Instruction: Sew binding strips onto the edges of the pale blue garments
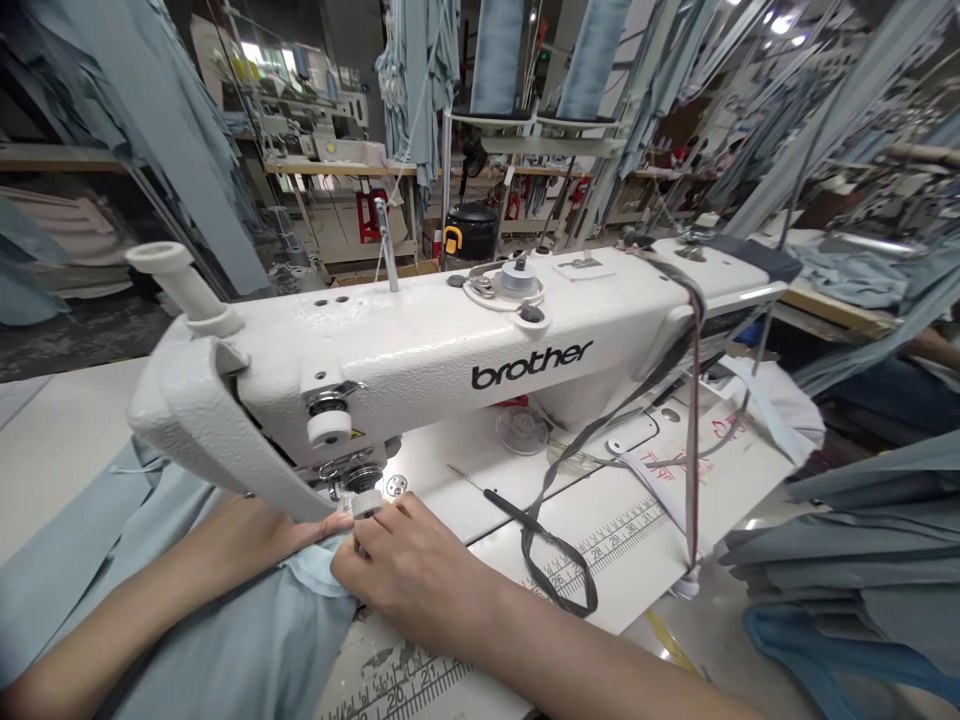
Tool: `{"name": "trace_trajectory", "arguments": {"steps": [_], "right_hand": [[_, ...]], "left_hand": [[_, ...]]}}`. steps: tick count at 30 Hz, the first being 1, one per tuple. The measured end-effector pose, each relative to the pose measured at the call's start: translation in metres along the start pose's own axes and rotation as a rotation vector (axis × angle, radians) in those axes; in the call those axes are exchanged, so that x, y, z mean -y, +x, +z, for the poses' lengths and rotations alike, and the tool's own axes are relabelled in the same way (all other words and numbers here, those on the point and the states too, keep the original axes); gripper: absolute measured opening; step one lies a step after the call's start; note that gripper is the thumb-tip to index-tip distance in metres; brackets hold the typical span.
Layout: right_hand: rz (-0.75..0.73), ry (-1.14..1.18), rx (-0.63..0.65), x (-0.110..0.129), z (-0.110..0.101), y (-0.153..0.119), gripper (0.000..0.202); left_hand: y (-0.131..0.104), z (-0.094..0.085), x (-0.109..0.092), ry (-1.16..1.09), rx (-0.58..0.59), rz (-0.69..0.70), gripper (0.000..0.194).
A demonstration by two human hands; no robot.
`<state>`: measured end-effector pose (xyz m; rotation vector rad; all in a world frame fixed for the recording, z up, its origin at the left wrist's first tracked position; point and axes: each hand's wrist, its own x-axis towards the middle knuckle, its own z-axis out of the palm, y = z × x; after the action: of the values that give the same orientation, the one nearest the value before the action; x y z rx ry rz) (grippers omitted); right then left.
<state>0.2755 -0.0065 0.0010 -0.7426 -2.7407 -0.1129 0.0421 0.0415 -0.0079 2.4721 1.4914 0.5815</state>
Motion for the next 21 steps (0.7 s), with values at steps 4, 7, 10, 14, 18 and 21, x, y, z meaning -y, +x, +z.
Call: {"name": "trace_trajectory", "arguments": {"steps": [4, 7, 10, 14, 18, 21], "right_hand": [[0.008, 0.109, 0.076, 0.004, -0.015, -0.005, 0.016], [0.05, 0.192, 0.086, 0.008, -0.019, -0.013, 0.014], [0.082, 0.224, 0.061, 0.012, -0.018, -0.02, 0.018], [0.098, 0.218, 0.025, 0.013, -0.011, -0.021, 0.02], [0.091, 0.223, 0.013, 0.003, -0.009, -0.015, 0.017], [0.088, 0.327, 0.073, -0.011, -0.012, -0.004, 0.014]], "left_hand": [[-0.026, -0.003, -0.023, 0.107, -0.072, 0.097, 0.033], [-0.05, -0.004, -0.032, 0.156, -0.078, 0.218, 0.037], [-0.065, -0.005, -0.029, 0.307, -0.106, 0.333, 0.041], [-0.064, -0.005, -0.022, 0.52, -0.127, 0.419, 0.04], [-0.053, -0.006, -0.007, 0.416, -0.147, 0.403, 0.04], [-0.04, -0.021, 0.011, 0.319, -0.115, 0.388, 0.041]]}}
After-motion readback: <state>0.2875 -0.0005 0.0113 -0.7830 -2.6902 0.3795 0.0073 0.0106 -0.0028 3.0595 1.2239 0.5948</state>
